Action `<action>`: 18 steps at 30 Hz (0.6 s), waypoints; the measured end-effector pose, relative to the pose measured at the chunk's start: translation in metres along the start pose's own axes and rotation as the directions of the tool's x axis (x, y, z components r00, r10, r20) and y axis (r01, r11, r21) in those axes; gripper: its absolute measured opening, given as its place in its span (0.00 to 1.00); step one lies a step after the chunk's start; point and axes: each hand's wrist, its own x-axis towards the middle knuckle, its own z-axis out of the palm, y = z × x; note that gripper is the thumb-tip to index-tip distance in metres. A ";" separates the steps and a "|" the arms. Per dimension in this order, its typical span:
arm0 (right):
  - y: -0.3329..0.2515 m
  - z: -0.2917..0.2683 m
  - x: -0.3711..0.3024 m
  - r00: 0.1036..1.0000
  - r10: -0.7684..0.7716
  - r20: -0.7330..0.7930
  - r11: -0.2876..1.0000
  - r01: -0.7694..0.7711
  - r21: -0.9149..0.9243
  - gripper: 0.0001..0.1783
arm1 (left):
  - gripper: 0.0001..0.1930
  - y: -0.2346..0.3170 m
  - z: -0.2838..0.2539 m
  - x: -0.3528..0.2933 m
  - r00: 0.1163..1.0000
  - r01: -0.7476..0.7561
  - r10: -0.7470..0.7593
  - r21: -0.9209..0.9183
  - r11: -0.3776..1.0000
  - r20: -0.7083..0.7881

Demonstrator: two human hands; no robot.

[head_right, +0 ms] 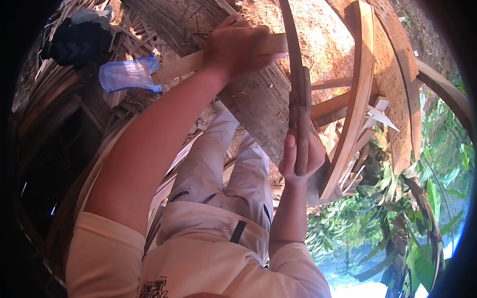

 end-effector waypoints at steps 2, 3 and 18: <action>0.000 0.000 -0.003 1.000 -0.014 0.000 1.000 0.014 0.007 0.20 | 0.22 -0.001 0.004 0.000 0.998 0.030 -0.032 0.033 0.999 0.048; 0.002 0.003 -0.004 0.999 -0.044 -0.010 0.999 0.044 0.009 0.22 | 0.23 -0.002 0.005 -0.001 0.996 0.045 -0.049 0.049 0.998 0.071; 0.004 -0.003 -0.019 0.998 -0.043 -0.053 0.990 0.036 -0.137 0.15 | 0.25 0.009 -0.013 0.004 0.996 -0.008 0.001 0.085 0.996 0.085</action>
